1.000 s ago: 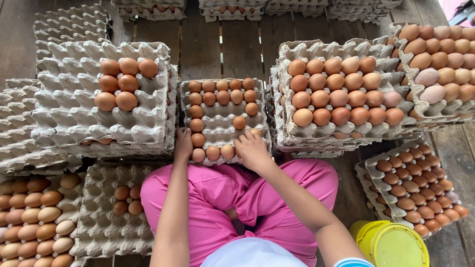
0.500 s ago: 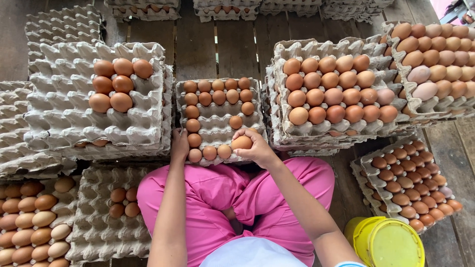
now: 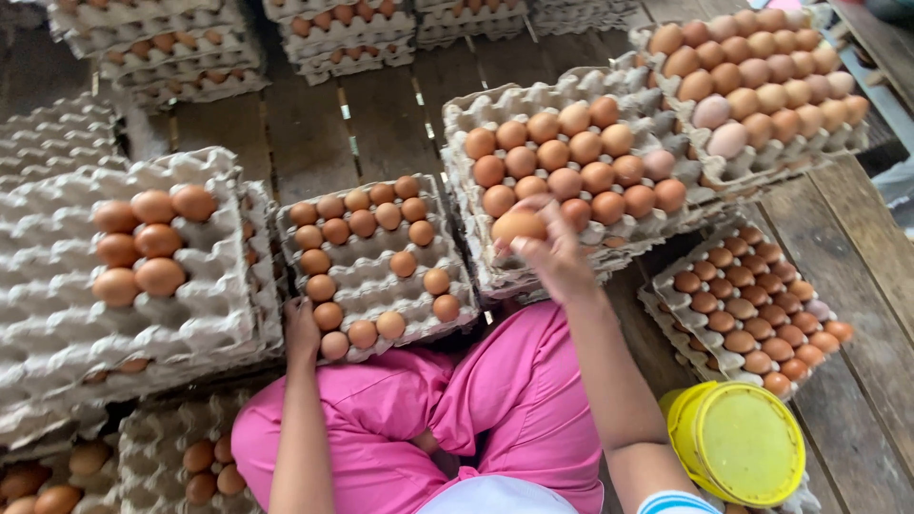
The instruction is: Sorting and transferring eggs between cardboard trays while sitting on the floor
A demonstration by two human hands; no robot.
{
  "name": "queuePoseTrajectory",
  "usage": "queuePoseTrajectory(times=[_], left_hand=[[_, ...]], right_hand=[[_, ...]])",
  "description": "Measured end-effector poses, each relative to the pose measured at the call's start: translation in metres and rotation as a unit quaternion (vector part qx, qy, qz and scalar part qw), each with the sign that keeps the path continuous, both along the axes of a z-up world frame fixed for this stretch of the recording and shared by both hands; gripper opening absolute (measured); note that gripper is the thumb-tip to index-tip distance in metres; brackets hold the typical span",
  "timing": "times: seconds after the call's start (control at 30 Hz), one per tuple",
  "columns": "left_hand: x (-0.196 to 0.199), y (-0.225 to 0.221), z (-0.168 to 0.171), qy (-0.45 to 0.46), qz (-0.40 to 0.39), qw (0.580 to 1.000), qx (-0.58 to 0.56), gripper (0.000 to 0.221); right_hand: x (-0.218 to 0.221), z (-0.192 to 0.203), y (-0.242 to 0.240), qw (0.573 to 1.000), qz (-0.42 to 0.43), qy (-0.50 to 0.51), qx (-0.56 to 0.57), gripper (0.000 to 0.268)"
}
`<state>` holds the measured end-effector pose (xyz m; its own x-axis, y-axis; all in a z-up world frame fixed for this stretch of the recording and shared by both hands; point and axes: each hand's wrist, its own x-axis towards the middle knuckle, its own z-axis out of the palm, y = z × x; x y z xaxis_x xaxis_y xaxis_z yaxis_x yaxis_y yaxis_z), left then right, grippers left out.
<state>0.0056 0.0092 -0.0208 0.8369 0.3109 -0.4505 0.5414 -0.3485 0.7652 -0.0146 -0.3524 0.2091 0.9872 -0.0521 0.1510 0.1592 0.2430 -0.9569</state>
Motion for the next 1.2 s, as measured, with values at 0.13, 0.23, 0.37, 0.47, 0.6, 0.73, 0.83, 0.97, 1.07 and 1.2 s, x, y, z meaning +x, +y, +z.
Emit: queuePoseTrajectory(times=[0.13,0.23,0.37,0.47,0.6,0.73,0.83,0.97,1.07,1.2], left_hand=[[-0.004,-0.001,0.005,-0.008,0.018,1.0,-0.01,0.054],[-0.002,-0.002,0.006,-0.006,0.018,1.0,-0.005,0.053],[-0.004,-0.005,0.007,-0.014,0.024,0.999,-0.021,0.052],[-0.006,-0.008,0.019,-0.012,0.028,0.999,-0.022,0.051],[-0.002,-0.006,0.015,-0.009,0.023,1.0,-0.012,0.052],[-0.004,-0.008,0.023,-0.02,0.027,0.999,-0.022,0.052],[0.002,0.003,-0.035,-0.1,0.034,0.994,0.009,0.045],[-0.005,-0.003,-0.007,-0.077,0.049,0.996,-0.009,0.043],[-0.007,-0.009,0.008,-0.049,0.045,0.998,-0.014,0.044],[-0.006,-0.012,0.031,-0.019,0.03,0.999,-0.02,0.049]], right_hand=[[0.03,0.014,-0.081,0.954,-0.247,-0.058,-0.16,0.046],[0.059,0.014,-0.143,0.873,-0.325,-0.099,-0.35,0.043],[0.083,-0.002,-0.195,0.856,-0.316,-0.073,-0.403,0.046],[0.092,-0.006,-0.204,0.823,-0.27,0.007,-0.499,0.043],[0.109,-0.028,-0.223,0.776,-0.228,0.029,-0.587,0.043],[0.135,-0.071,-0.259,0.782,-0.211,0.013,-0.587,0.04],[0.123,-0.051,-0.244,0.855,-0.16,-0.014,-0.492,0.039],[0.089,-0.003,-0.176,0.75,-0.188,-0.007,-0.634,0.055],[0.057,0.027,-0.101,0.699,-0.284,-0.165,-0.635,0.051],[0.017,0.028,0.031,0.773,-0.311,-0.277,-0.478,0.021]])
